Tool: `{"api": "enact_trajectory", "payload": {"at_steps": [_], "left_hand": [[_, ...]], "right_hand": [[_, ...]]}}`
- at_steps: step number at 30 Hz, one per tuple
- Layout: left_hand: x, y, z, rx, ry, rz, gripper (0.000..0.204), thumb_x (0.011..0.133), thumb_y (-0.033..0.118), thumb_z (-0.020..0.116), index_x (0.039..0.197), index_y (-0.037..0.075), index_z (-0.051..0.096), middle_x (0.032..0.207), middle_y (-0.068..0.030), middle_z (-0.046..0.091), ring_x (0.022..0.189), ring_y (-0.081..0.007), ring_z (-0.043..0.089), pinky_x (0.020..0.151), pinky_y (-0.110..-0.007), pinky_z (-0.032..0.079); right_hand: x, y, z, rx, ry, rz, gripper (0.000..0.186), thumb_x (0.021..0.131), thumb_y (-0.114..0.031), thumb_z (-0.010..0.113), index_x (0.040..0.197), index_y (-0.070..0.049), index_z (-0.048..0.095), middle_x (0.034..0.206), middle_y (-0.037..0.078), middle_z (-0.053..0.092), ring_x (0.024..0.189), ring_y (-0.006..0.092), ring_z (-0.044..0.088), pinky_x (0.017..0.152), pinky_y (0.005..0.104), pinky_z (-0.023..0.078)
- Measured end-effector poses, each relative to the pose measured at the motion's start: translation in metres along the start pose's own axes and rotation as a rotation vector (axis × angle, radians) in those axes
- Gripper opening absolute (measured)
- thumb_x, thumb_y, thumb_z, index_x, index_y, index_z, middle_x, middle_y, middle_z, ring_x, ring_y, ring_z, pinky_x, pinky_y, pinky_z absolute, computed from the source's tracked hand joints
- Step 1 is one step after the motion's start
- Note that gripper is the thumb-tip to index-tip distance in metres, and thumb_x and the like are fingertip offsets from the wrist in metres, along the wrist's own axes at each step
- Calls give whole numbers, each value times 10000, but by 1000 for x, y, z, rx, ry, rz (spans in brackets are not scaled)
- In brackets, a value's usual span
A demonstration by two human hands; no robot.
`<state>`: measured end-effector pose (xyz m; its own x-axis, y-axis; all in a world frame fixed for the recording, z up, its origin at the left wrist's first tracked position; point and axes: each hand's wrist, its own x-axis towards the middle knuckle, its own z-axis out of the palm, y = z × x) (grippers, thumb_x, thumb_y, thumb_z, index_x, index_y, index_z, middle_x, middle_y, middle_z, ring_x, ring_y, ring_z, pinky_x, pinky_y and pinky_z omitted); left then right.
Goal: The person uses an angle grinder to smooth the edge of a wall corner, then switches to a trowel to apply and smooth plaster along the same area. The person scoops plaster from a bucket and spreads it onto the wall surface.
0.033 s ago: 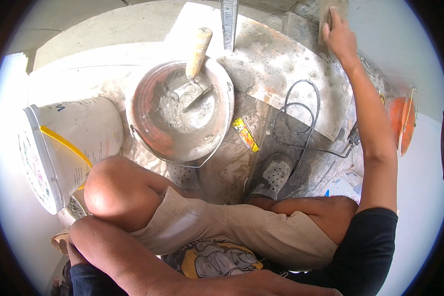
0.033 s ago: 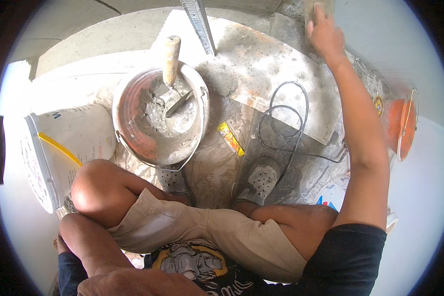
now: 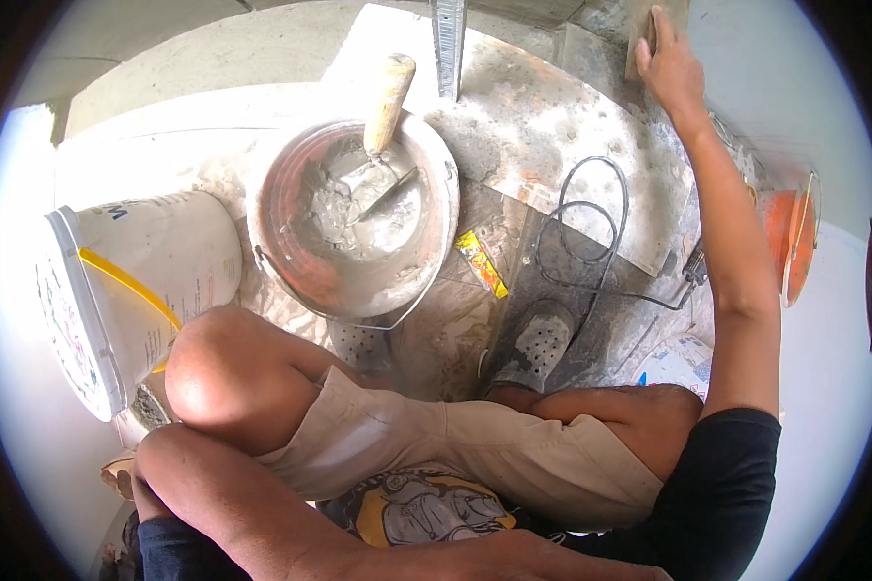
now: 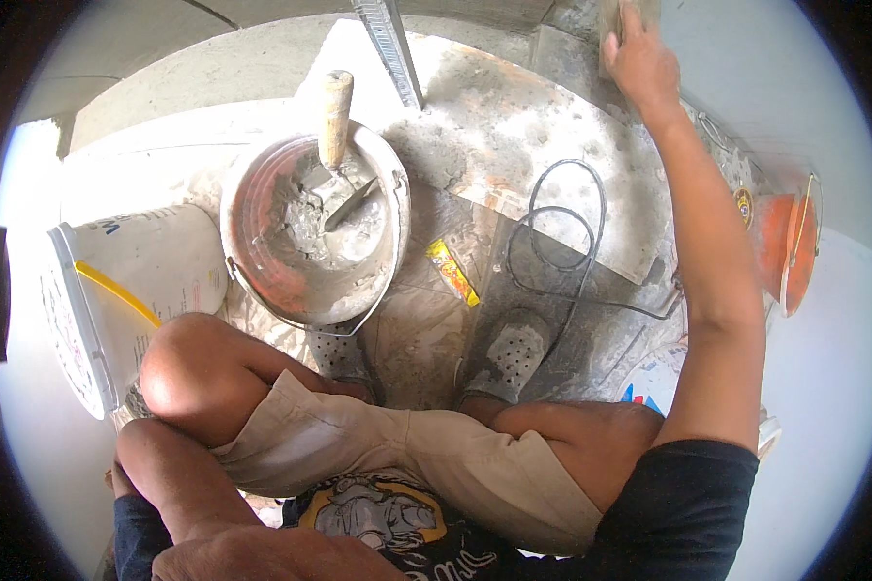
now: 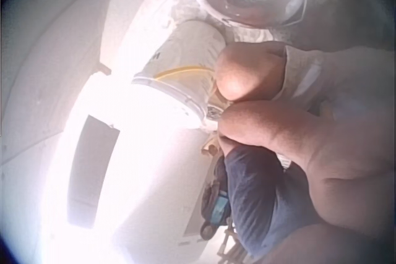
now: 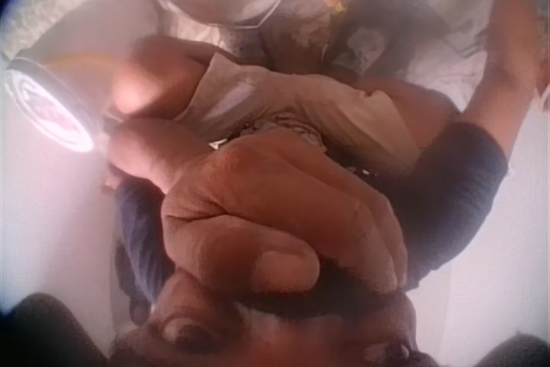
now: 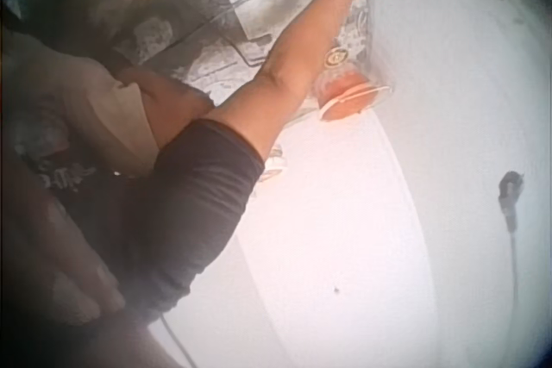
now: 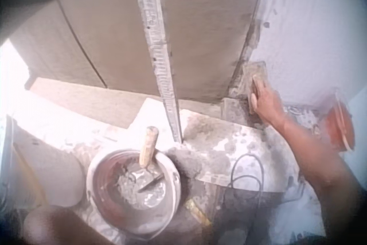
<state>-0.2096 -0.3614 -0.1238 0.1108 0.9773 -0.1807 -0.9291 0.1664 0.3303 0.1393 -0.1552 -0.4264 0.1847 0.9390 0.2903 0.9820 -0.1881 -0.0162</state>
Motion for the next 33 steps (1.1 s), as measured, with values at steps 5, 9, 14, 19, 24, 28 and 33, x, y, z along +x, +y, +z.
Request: {"api": "enact_trajectory", "payload": {"at_steps": [5, 9, 14, 19, 24, 28, 33], "left_hand": [[6, -14, 1, 90, -34, 180, 299, 1037, 91, 479, 1286, -75, 478, 835, -422, 603, 610, -397, 689, 470, -465, 585], [2, -18, 2, 168, -55, 223, 298, 1018, 98, 517, 1276, -51, 512, 875, -378, 610, 603, -368, 689, 466, -444, 586], [-8, -10, -7, 399, -117, 187, 285, 992, 122, 567, 1228, -36, 547, 926, -336, 625, 665, -356, 704, 543, -449, 609], [-9, 21, -22, 119, -198, -394, 204, 959, 50, 514, 1101, -68, 599, 894, -277, 665, 798, -320, 711, 765, -393, 590], [-19, 27, -6, -149, 69, -793, 155, 911, -15, 475, 973, -70, 606, 797, -193, 646, 750, -268, 662, 780, -330, 542], [-23, 28, 4, -299, 270, -838, 103, 889, -51, 450, 883, -30, 551, 734, -149, 599, 672, -234, 596, 704, -308, 487], [-28, 27, 15, -485, 447, -732, 159, 861, -96, 419, 770, 19, 482, 656, -94, 540, 574, -192, 512, 609, -281, 418]], "right_hand": [[15, -17, -15, 9, -60, 2, 495, 908, -164, 611, 1386, -81, 518, 1166, 271, 650, 985, 491, 661, 850, 554, 548], [12, -14, -10, -140, -327, 47, 475, 892, -209, 611, 1356, -111, 593, 1139, 291, 695, 1073, 462, 674, 916, 530, 550], [5, 17, -67, 538, -619, 105, 553, 878, -269, 607, 1402, -96, 634, 1140, 184, 719, 999, 247, 715, 905, 338, 567], [-24, -12, -159, 1453, -826, 142, 601, 894, -263, 655, 1430, -9, 556, 1216, 116, 670, 1037, 148, 650, 906, 242, 509], [-41, -148, -167, 1436, -1095, -310, 414, 940, -292, 673, 1251, -21, 644, 1099, 83, 675, 1007, 138, 639, 861, 265, 516], [-73, -238, -132, 1164, -1365, -291, 281, 973, -235, 627, 1113, 3, 677, 946, 81, 679, 847, 126, 650, 725, 308, 528], [-99, -308, -94, 841, -1362, -385, 290, 973, -91, 484, 1006, 51, 734, 764, 180, 703, 484, 242, 654, 454, 376, 551]]}}
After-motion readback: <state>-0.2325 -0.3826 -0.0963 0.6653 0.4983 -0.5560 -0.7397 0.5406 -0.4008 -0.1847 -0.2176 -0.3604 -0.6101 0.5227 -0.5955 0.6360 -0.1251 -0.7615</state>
